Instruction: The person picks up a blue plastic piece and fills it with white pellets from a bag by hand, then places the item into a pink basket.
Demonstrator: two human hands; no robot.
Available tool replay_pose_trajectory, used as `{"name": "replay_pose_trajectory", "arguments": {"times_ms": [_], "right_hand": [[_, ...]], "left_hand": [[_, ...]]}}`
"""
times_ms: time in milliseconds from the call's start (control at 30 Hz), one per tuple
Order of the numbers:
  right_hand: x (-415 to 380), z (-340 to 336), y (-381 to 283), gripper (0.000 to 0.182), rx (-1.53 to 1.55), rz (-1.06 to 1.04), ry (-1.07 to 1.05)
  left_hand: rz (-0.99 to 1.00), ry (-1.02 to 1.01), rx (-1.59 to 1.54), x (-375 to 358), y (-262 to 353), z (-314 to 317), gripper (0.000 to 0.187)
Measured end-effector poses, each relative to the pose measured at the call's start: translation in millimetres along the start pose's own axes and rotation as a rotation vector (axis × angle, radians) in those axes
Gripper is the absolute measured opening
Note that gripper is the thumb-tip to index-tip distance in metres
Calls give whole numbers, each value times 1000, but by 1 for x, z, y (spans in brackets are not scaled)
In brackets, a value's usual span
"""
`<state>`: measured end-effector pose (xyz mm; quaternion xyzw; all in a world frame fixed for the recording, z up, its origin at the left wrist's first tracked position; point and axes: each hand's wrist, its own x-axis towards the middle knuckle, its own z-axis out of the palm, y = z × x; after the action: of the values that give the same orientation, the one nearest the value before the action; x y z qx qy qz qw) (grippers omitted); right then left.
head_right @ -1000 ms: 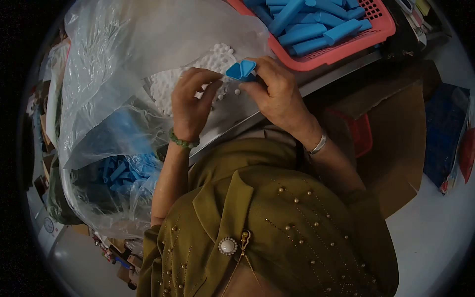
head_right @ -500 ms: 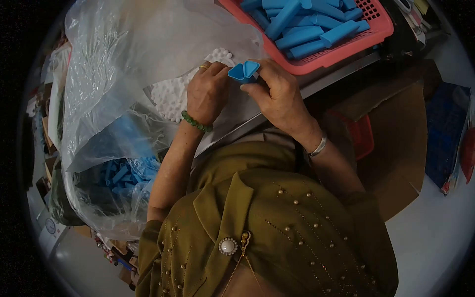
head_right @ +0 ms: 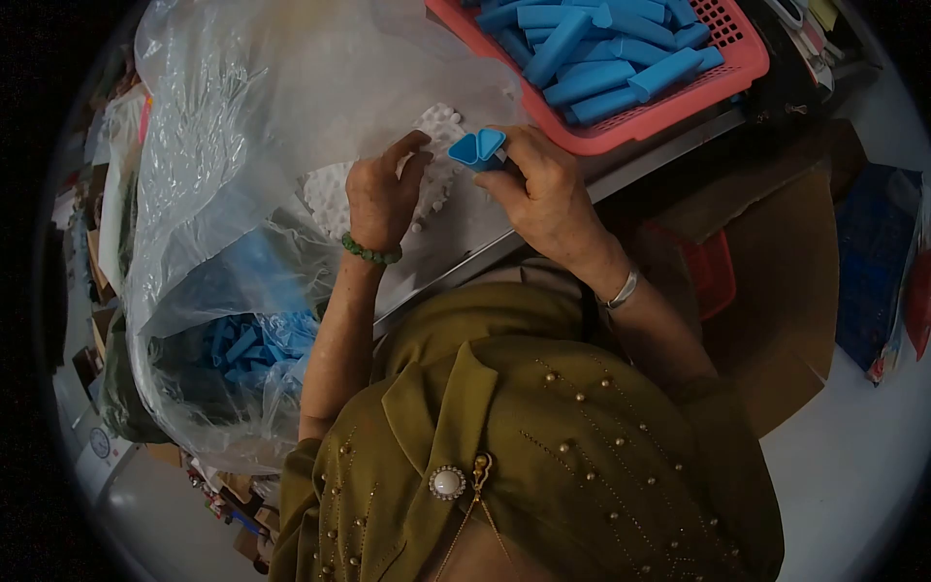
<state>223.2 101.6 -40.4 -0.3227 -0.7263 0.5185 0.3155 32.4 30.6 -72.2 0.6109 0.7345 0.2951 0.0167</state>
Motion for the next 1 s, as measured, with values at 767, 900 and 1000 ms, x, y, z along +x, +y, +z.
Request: {"name": "replay_pose_trajectory", "arguments": {"times_ms": [767, 900, 1000], "right_hand": [[4, 7, -4, 22, -79, -164, 11], [1, 10, 0, 24, 0, -113, -12], [-1, 4, 2, 30, -17, -73, -14]], "left_hand": [[-212, 31, -573, 5, 45, -45, 17], [-89, -62, -396, 9, 58, -56, 15], [-129, 151, -454, 9, 40, -40, 16]]}}
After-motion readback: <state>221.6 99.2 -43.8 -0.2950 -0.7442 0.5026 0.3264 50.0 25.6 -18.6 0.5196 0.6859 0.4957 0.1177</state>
